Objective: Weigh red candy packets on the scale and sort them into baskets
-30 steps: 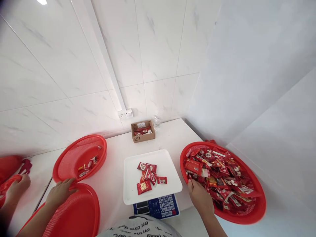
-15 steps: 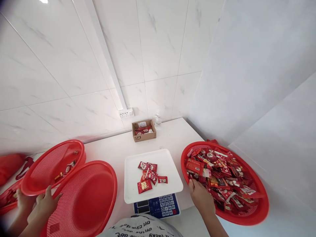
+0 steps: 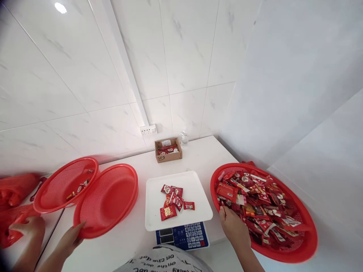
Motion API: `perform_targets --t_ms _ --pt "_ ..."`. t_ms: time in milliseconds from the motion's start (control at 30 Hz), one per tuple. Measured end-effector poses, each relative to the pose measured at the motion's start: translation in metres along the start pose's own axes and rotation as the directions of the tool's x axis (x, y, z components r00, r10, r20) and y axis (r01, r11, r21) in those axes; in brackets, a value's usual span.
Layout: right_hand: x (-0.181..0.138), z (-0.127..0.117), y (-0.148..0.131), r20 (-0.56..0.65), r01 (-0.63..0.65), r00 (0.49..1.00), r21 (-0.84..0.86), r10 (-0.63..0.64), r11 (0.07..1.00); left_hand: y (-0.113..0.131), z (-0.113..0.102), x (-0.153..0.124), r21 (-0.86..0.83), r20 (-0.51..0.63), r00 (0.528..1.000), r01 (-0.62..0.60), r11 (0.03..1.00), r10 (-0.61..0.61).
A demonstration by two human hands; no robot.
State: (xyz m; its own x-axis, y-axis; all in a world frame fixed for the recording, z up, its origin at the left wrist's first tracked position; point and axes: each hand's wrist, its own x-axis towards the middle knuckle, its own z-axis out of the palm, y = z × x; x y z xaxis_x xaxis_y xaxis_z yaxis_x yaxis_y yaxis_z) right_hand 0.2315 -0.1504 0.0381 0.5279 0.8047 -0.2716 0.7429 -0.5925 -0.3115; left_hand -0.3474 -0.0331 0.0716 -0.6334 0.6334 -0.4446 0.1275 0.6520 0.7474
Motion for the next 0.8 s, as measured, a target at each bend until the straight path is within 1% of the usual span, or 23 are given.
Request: perform_targets --t_ms 33,67,133,200,233,300,367,400,433,467,500,533,567,600,633,667,700,800 --pt "0.0 0.0 0.0 0.001 0.003 1.0 -0.005 -0.003 1.0 0.007 0.011 -0.01 -0.116 0.069 0.992 0.114 0.987 -0.107" --pt "0.0 0.0 0.0 0.0 0.007 1.0 -0.008 -0.007 1.0 0.014 0.023 -0.02 -0.22 0.128 0.98 0.179 0.959 -0.154" --pt "0.0 0.0 0.001 0.0 0.008 1.0 -0.011 -0.008 1.0 0.03 0.048 -0.039 -0.35 0.244 0.951 0.268 0.897 -0.189" --pt "0.0 0.0 0.001 -0.003 0.004 1.0 -0.013 -0.004 1.0 0.044 0.071 -0.056 -0.425 0.329 0.929 0.305 0.852 -0.168" --pt "0.0 0.0 0.001 -0.003 -0.001 1.0 -0.017 0.001 1.0 0.049 0.081 -0.063 -0.434 0.382 0.914 0.308 0.847 -0.137" --pt "0.0 0.001 0.002 -0.003 0.0 1.0 -0.018 0.0 1.0 0.056 0.096 -0.075 -0.375 0.496 0.864 0.298 0.878 -0.081" --pt "0.0 0.002 0.003 -0.009 0.011 1.0 -0.014 -0.011 1.0 0.06 0.103 -0.082 -0.24 0.58 0.814 0.217 0.946 -0.04" --pt "0.0 0.002 0.003 -0.013 0.018 1.0 -0.013 -0.018 1.0 0.061 0.104 -0.082 -0.159 0.597 0.802 0.139 0.977 -0.017" --pt "0.0 0.003 0.004 -0.018 0.027 0.999 -0.011 -0.027 1.0 0.062 0.103 -0.08 -0.082 0.592 0.806 0.035 0.996 0.02" --pt "0.0 0.004 0.004 -0.024 0.036 0.999 -0.01 -0.037 0.999 0.064 0.101 -0.076 -0.006 0.558 0.826 -0.086 0.996 0.075" --pt "0.0 0.004 0.004 -0.03 0.043 0.999 -0.008 -0.043 0.999 0.067 0.097 -0.07 0.071 0.495 0.855 -0.217 0.974 0.154" --pt "0.0 0.004 0.004 -0.035 0.046 0.998 -0.005 -0.046 0.999 0.07 0.092 -0.062 0.151 0.412 0.875 -0.339 0.928 0.253" --pt "0.0 0.004 0.004 -0.039 0.045 0.998 -0.002 -0.045 0.999 0.073 0.087 -0.052 0.236 0.321 0.877 -0.441 0.866 0.359" --pt "0.0 0.004 0.004 -0.039 0.041 0.998 0.0 -0.041 0.999 0.076 0.08 -0.04 0.326 0.231 0.858 -0.513 0.794 0.459" --pt "-0.001 0.003 0.003 -0.035 0.032 0.999 0.0 -0.032 0.999 0.078 0.072 -0.027 0.403 0.169 0.829 -0.552 0.73 0.534" --pt "-0.001 0.002 0.002 -0.032 0.024 0.999 -0.002 -0.024 1.0 0.078 0.063 -0.014 0.467 0.135 0.803 -0.568 0.677 0.581" --pt "-0.002 0.001 0.001 -0.03 0.018 0.999 -0.004 -0.018 1.0 0.078 0.054 0.0 0.52 0.114 0.799 -0.554 0.65 0.59" --pt "-0.003 -0.001 -0.001 -0.033 0.003 0.999 0.0 -0.003 1.0 0.071 0.027 0.039 0.634 0.034 0.83 -0.448 0.63 0.557"
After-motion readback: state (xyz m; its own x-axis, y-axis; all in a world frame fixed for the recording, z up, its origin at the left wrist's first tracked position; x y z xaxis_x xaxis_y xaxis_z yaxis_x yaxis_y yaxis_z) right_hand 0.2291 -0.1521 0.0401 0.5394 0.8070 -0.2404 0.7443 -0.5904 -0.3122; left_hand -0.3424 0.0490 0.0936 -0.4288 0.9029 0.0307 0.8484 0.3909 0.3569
